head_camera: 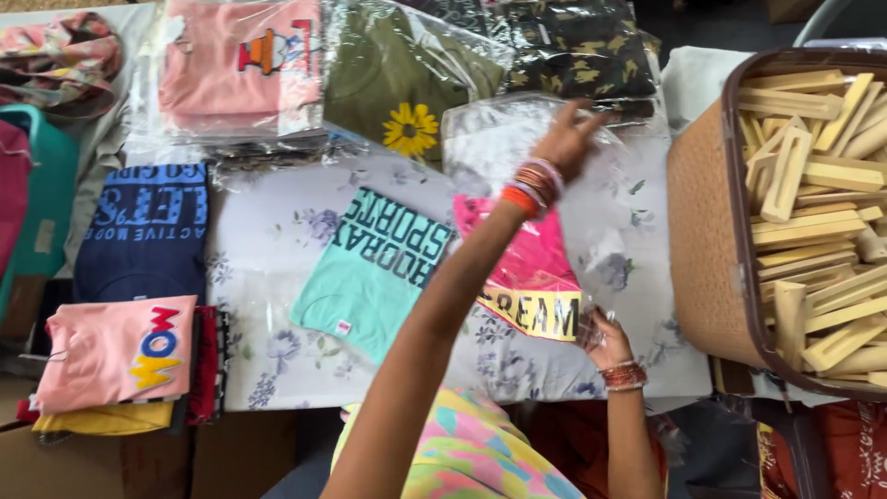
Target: Folding t-shirts and placing them into clear plastic packaging.
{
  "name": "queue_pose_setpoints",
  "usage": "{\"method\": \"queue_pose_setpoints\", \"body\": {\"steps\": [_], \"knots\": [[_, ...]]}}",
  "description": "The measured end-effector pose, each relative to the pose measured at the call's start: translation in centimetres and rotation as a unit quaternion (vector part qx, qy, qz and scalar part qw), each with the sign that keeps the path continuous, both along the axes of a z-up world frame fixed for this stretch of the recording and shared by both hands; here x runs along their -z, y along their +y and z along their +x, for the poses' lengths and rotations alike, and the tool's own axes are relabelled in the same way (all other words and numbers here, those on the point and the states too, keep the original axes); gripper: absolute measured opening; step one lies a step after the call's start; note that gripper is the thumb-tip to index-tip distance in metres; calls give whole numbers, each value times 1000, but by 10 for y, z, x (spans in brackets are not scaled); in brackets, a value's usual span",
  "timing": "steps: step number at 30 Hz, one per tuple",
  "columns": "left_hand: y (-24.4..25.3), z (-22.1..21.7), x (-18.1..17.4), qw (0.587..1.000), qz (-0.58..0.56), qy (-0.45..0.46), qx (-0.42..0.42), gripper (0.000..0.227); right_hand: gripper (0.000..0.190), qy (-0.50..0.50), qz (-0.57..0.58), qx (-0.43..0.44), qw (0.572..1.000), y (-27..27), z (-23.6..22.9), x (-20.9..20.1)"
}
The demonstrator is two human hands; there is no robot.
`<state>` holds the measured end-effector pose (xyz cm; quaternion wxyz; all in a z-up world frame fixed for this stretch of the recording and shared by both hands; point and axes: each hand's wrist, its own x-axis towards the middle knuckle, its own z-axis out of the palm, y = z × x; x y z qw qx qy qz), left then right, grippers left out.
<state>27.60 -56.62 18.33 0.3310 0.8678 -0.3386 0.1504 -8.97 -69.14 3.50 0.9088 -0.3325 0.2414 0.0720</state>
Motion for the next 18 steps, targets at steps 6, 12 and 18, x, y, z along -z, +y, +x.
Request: {"method": "queue_pose_setpoints", "body": {"steps": [6, 12, 18], "knots": [[-23, -108, 15, 987, 63, -12, 145, 68, 24, 264, -353, 82, 894, -34, -51, 85], [107, -212, 98, 923, 328, 135, 151, 81, 51, 306, -479, 145, 810, 11, -11, -25], [163, -280, 121, 893, 364, 247, 94, 76, 58, -79, -822, 21, 564, 36, 48, -23]]}}
